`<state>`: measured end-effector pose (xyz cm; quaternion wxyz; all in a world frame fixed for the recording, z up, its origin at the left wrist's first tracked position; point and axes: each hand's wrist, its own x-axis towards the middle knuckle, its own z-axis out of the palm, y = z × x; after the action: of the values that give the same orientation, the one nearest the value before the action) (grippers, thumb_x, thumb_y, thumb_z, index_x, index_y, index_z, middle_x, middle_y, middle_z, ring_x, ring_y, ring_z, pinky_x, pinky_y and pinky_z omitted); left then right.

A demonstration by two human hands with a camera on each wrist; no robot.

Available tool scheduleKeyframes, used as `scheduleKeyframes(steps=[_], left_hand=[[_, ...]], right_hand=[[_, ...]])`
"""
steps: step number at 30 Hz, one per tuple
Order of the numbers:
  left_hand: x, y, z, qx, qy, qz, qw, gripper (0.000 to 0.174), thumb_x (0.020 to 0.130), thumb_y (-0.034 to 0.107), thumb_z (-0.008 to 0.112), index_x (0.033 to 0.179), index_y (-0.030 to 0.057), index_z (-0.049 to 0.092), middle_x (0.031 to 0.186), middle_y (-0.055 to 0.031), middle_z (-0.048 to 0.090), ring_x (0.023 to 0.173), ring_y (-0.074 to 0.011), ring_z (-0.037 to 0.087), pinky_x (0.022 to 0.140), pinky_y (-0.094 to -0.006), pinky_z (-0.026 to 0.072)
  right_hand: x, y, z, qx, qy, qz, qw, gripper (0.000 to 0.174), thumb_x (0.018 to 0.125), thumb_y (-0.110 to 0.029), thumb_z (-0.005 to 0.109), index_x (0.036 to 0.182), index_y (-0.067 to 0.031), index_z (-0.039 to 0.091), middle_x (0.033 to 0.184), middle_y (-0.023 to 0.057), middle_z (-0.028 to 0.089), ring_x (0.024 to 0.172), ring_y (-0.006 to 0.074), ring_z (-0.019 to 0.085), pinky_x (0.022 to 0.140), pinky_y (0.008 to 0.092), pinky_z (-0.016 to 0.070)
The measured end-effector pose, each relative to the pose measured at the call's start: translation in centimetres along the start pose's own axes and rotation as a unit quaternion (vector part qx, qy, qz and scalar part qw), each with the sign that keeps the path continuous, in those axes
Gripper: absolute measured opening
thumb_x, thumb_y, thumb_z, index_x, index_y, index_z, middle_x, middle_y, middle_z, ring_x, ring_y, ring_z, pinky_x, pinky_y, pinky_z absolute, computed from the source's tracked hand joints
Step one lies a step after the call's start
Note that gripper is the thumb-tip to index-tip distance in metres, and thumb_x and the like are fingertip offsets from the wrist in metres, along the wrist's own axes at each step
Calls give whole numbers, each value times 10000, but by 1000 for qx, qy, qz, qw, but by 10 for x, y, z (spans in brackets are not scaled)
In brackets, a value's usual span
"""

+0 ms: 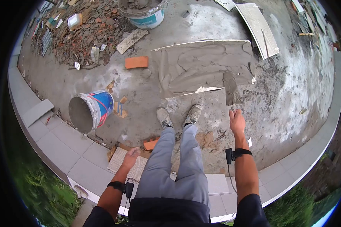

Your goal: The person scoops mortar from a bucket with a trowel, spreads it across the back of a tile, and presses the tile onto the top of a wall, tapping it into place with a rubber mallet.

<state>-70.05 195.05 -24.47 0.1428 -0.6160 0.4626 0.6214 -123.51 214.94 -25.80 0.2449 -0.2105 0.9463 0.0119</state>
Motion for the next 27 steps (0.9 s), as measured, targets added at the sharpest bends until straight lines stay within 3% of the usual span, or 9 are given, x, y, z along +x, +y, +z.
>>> scheduleKeyframes(steps=[1, 3, 6, 11, 13, 16, 22, 24, 27], left_hand=[[2, -2, 2, 12, -10, 4, 1000, 378, 949, 176, 622, 1258, -38, 580, 1136, -105, 664, 1075, -167, 602, 961, -289, 452], [7, -10, 10, 27, -21, 10, 999, 384, 959, 224, 623, 1254, -21, 595, 1185, -130, 665, 1113, -189, 603, 984, -308, 449], [10, -20, 21, 47, -26, 8, 999, 396, 956, 245, 621, 1259, -9, 596, 1175, -129, 671, 1104, -187, 609, 977, -309, 454], [-15, 21, 33, 95, -37, -3, 995, 406, 949, 247, 632, 1269, 1, 590, 1166, -117, 667, 1090, -182, 601, 971, -304, 448], [-13, 16, 32, 58, -51, -3, 997, 401, 960, 239, 632, 1278, -1, 586, 1159, -99, 657, 1101, -171, 582, 983, -301, 434], [-8, 12, 28, 72, -48, 3, 996, 392, 957, 215, 633, 1279, -2, 582, 1122, -87, 659, 1078, -153, 585, 965, -291, 443], [-7, -22, 15, 2, -33, -6, 999, 379, 948, 192, 625, 1271, -3, 591, 1185, -108, 662, 1112, -181, 597, 982, -307, 443], [-8, -25, 10, 16, -36, -9, 999, 365, 942, 158, 617, 1266, -9, 593, 1173, -105, 660, 1100, -173, 591, 978, -298, 440], [-1, -48, 10, -41, -7, -32, 999, 349, 920, 117, 611, 1237, -30, 598, 1118, -89, 667, 1045, -152, 599, 935, -278, 454]], right_hand=[[0, -3, 1, 164, -28, 60, 984, 414, 978, -457, 509, 964, -44, 482, 688, 185, 608, 619, 369, 603, 582, 507, 476], [-3, -12, 3, 473, -79, 173, 860, 436, 999, -459, 487, 820, -61, 491, 518, 80, 479, 370, 232, 476, 357, 400, 410], [-39, -53, 48, 580, -137, 163, 786, 443, 1013, -466, 457, 792, -82, 472, 501, 47, 456, 312, 185, 405, 285, 331, 328], [-93, -114, 76, 453, -224, 17, 863, 430, 994, -456, 503, 820, -64, 473, 589, 98, 572, 452, 246, 574, 454, 395, 489], [-98, -125, 69, 130, -131, -167, 968, 397, 972, -448, 539, 917, -60, 477, 723, 162, 673, 633, 332, 678, 582, 453, 536], [-62, -125, 57, 21, -122, -186, 975, 390, 958, -452, 549, 1018, -75, 465, 810, 201, 697, 734, 399, 686, 616, 506, 533], [6, -48, 20, -23, -31, -67, 997, 406, 960, -459, 544, 1035, -68, 469, 827, 208, 699, 729, 413, 681, 639, 535, 523], [20, -27, 23, 103, 106, 14, 989, 420, 964, -455, 539, 1010, -39, 504, 791, 223, 689, 665, 385, 679, 616, 521, 521], [3, -33, 6, 465, -138, 229, 844, 447, 968, -435, 548, 922, 8, 516, 711, 172, 586, 682, 348, 618, 678, 507, 485]])
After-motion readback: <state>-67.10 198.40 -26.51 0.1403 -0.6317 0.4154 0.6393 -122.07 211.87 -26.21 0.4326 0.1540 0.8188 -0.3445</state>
